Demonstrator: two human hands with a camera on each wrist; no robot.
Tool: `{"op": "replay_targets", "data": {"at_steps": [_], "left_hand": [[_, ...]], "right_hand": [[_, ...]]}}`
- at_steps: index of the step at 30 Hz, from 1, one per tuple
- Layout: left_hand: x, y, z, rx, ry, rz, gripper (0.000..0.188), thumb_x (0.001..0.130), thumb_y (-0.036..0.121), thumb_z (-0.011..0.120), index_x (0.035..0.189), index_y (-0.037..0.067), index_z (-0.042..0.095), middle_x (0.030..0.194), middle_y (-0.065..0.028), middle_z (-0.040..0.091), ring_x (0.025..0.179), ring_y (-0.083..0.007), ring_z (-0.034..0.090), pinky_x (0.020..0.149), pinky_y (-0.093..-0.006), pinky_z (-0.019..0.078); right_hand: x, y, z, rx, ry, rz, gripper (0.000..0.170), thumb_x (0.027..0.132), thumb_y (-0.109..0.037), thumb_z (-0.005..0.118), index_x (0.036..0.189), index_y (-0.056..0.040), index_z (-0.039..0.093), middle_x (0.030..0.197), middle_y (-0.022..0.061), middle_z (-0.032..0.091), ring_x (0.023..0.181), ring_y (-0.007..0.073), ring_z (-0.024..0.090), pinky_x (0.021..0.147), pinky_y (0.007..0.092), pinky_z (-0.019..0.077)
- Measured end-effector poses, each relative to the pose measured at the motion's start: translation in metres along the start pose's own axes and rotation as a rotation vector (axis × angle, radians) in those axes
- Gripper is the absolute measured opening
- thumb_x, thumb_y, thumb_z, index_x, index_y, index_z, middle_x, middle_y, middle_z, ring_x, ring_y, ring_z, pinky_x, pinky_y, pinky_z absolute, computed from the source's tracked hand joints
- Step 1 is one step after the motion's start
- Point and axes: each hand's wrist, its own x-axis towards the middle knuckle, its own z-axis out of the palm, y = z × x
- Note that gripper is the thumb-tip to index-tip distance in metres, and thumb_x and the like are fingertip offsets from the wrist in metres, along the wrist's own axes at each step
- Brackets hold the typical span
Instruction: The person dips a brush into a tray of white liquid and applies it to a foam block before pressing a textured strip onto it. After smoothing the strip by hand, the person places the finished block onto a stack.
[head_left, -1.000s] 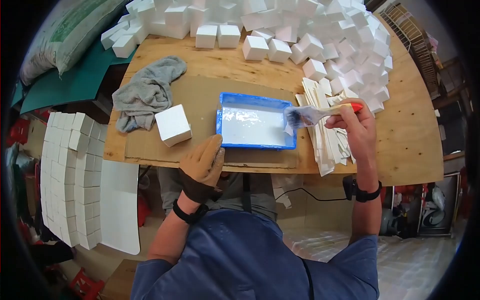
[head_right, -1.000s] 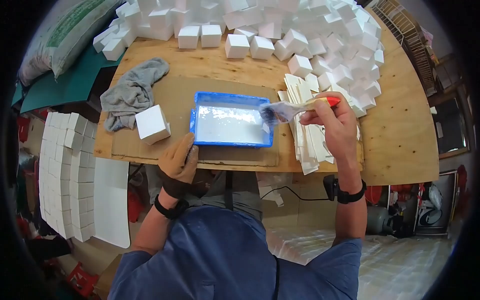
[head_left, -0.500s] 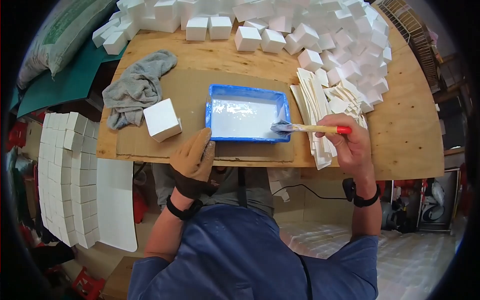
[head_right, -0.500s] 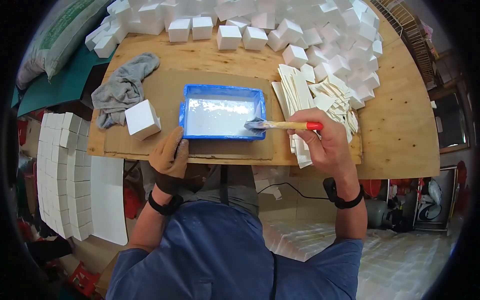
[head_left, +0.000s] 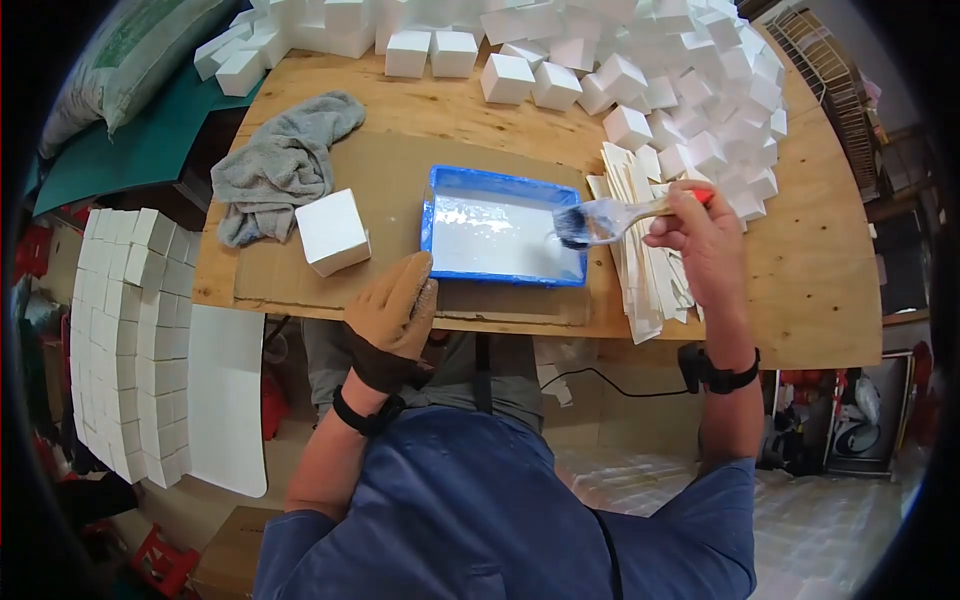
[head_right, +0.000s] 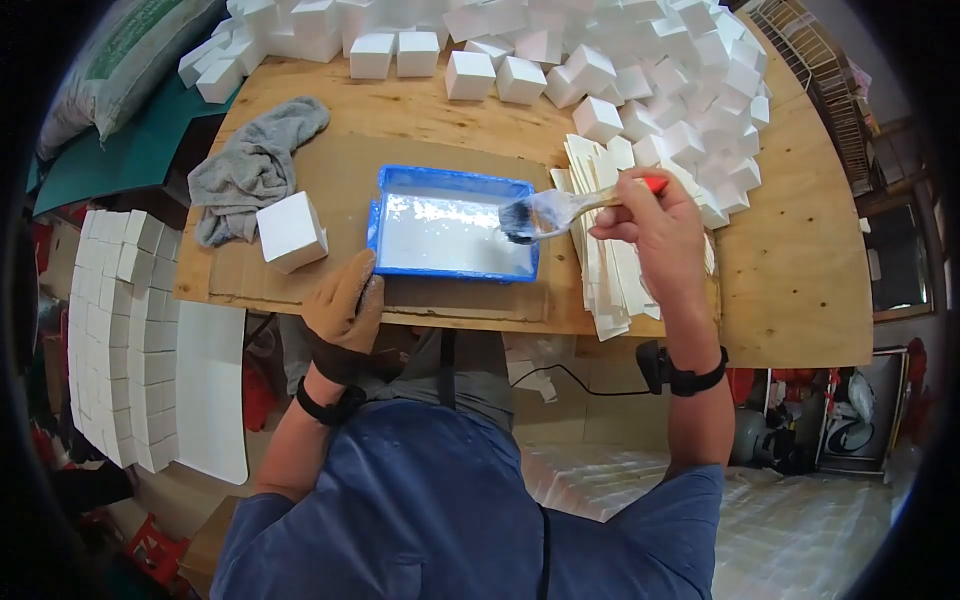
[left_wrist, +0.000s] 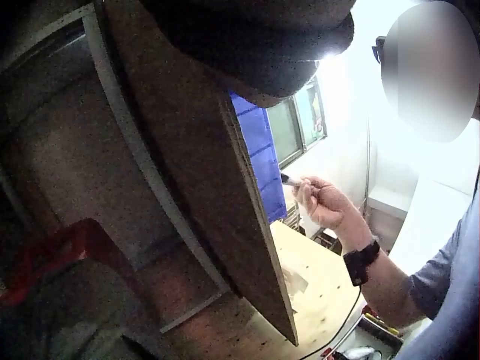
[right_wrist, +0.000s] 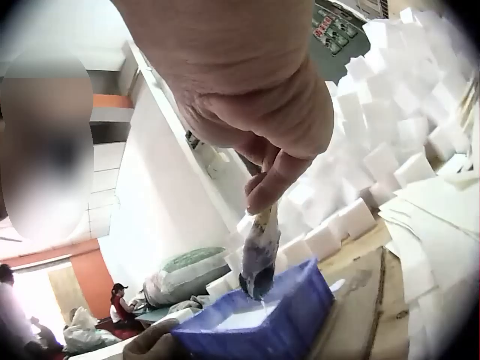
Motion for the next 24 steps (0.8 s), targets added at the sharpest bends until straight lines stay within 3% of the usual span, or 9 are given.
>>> {"op": "replay_targets", "data": {"at_steps": [3, 8, 15, 24], "left_hand": [[0.000, 0.000, -0.001, -0.007, -0.002, -0.003, 0.036, 0.095, 0.008, 0.084, 0.131, 0.005, 0.079, 0.124, -0.0160, 0.081, 0.103, -0.0374, 0.079, 0.087, -0.0436, 0.0636], [-0.001, -0.002, -0.001, -0.019, -0.009, 0.000, 0.036, 0.095, 0.009, 0.083, 0.131, 0.005, 0.078, 0.124, -0.0156, 0.081, 0.104, -0.0374, 0.079, 0.088, -0.0435, 0.0638], [0.001, -0.003, -0.002, -0.017, -0.004, 0.014, 0.036, 0.096, 0.008, 0.082, 0.131, 0.005, 0.078, 0.124, -0.0154, 0.081, 0.105, -0.0373, 0.079, 0.088, -0.0440, 0.0638], [-0.003, -0.004, 0.002, -0.003, 0.007, 0.027, 0.039, 0.094, 0.005, 0.082, 0.133, 0.005, 0.077, 0.126, -0.0153, 0.080, 0.106, -0.0377, 0.079, 0.089, -0.0446, 0.0638]], "right_hand": [[0.008, 0.027, -0.001, -0.001, -0.014, 0.140, 0.020, 0.115, -0.017, 0.067, 0.126, -0.0014, 0.066, 0.102, 0.0098, 0.074, 0.080, 0.0157, 0.075, 0.076, 0.0368, 0.0699], [0.003, 0.034, -0.018, -0.039, 0.015, 0.156, 0.019, 0.115, -0.018, 0.066, 0.124, -0.0010, 0.065, 0.102, 0.0100, 0.074, 0.081, 0.0161, 0.075, 0.076, 0.0355, 0.0700], [0.001, 0.015, -0.033, -0.050, 0.089, 0.023, 0.023, 0.116, -0.025, 0.067, 0.123, -0.0026, 0.066, 0.098, 0.0078, 0.074, 0.078, 0.0150, 0.075, 0.073, 0.0326, 0.0692], [0.011, 0.039, -0.005, 0.093, 0.127, 0.121, 0.031, 0.114, -0.034, 0.072, 0.116, -0.0037, 0.069, 0.088, 0.0040, 0.070, 0.070, 0.0100, 0.071, 0.061, 0.0282, 0.0658]]}}
